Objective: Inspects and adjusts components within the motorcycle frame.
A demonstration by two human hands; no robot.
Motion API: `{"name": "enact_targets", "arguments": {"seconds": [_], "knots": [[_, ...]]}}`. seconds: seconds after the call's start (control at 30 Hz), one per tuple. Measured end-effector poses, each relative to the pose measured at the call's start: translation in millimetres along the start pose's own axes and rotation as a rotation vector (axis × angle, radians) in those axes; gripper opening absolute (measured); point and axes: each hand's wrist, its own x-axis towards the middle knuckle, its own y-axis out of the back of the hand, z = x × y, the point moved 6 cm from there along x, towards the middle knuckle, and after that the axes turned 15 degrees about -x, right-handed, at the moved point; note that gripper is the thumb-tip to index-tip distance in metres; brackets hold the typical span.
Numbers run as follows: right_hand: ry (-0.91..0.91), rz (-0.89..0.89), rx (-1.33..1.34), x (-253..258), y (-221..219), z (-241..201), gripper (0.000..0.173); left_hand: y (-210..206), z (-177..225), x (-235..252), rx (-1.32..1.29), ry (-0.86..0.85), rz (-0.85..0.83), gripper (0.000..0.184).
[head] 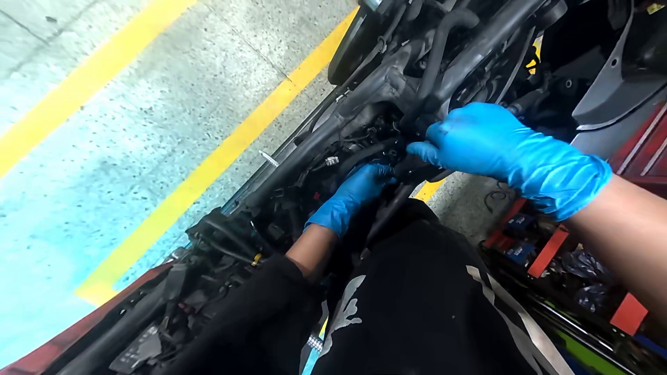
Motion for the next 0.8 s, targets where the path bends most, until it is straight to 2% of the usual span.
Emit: {"name": "enact_targets", "arguments": {"seconds": [0.03, 0.07, 0.1, 0.13, 0.2, 0.23, 0.27, 0.33, 0.37, 0.43, 0.47, 0.53, 0.57, 0.63, 0.67, 0.8], "knots": [[0.004, 0.043, -0.025, 0.4, -2.8, 3.6, 0.062, 0.4, -0.2, 0.9, -0.008, -0.002, 0.002, 0.017], [0.068, 0.195, -0.038, 1.1, -10.9, 10.8, 0.060, 1.4, -0.7, 2.4, -0.006, -0.003, 0.001, 0.016], [0.180, 0.443, -0.053, 3.3, -26.5, 19.8, 0.052, 1.6, -1.2, 2.8, 0.004, -0.001, -0.002, 0.016], [0.255, 0.479, -0.044, 3.1, -33.9, 23.0, 0.048, 1.4, -1.1, 2.0, 0.013, 0.003, -0.004, 0.016], [0.246, 0.148, 0.023, -1.9, -15.2, 9.6, 0.038, 1.0, 0.4, -0.6, 0.014, 0.019, -0.002, 0.015], [0.159, 0.036, 0.065, -3.1, -6.7, 4.5, 0.034, 1.2, 0.9, -0.5, 0.008, 0.031, -0.001, 0.015], [0.053, -0.022, 0.073, -2.1, -2.2, 4.0, 0.040, 2.1, 1.5, 1.4, 0.001, 0.036, 0.004, 0.016], [-0.051, -0.012, 0.019, -1.9, -1.6, 3.6, 0.064, 1.5, 0.7, 2.3, -0.015, 0.023, 0.011, 0.016], [-0.031, 0.021, -0.003, -4.3, -0.6, 3.6, 0.065, 2.0, 0.4, 3.6, -0.016, 0.020, 0.004, 0.016], [0.085, 0.048, 0.009, -9.8, 2.1, 4.1, 0.049, 2.7, 0.4, 5.1, -0.010, 0.024, -0.007, 0.017], [0.138, 0.035, 0.036, -10.6, 1.6, 4.0, 0.046, 2.2, 1.1, 4.7, -0.005, 0.020, -0.009, 0.017], [0.137, 0.058, 0.068, -7.6, -5.0, 4.1, 0.032, 1.1, -1.7, 3.3, 0.002, -0.012, -0.003, 0.016], [0.082, 0.066, 0.081, -6.5, -7.4, 5.2, 0.034, 1.2, -2.2, 3.2, -0.001, -0.006, -0.004, 0.016], [-0.033, 0.053, 0.009, -4.7, -7.7, 6.8, 0.060, 1.3, -2.3, 3.8, -0.007, 0.019, -0.010, 0.017], [-0.040, 0.018, -0.017, -6.2, -5.2, 7.1, 0.064, 1.2, -1.6, 4.7, -0.012, 0.021, -0.010, 0.017], [0.169, 0.008, 0.051, -8.7, -0.9, 2.8, 0.039, 0.8, 0.0, 3.2, -0.014, -0.024, 0.010, 0.014]]}}
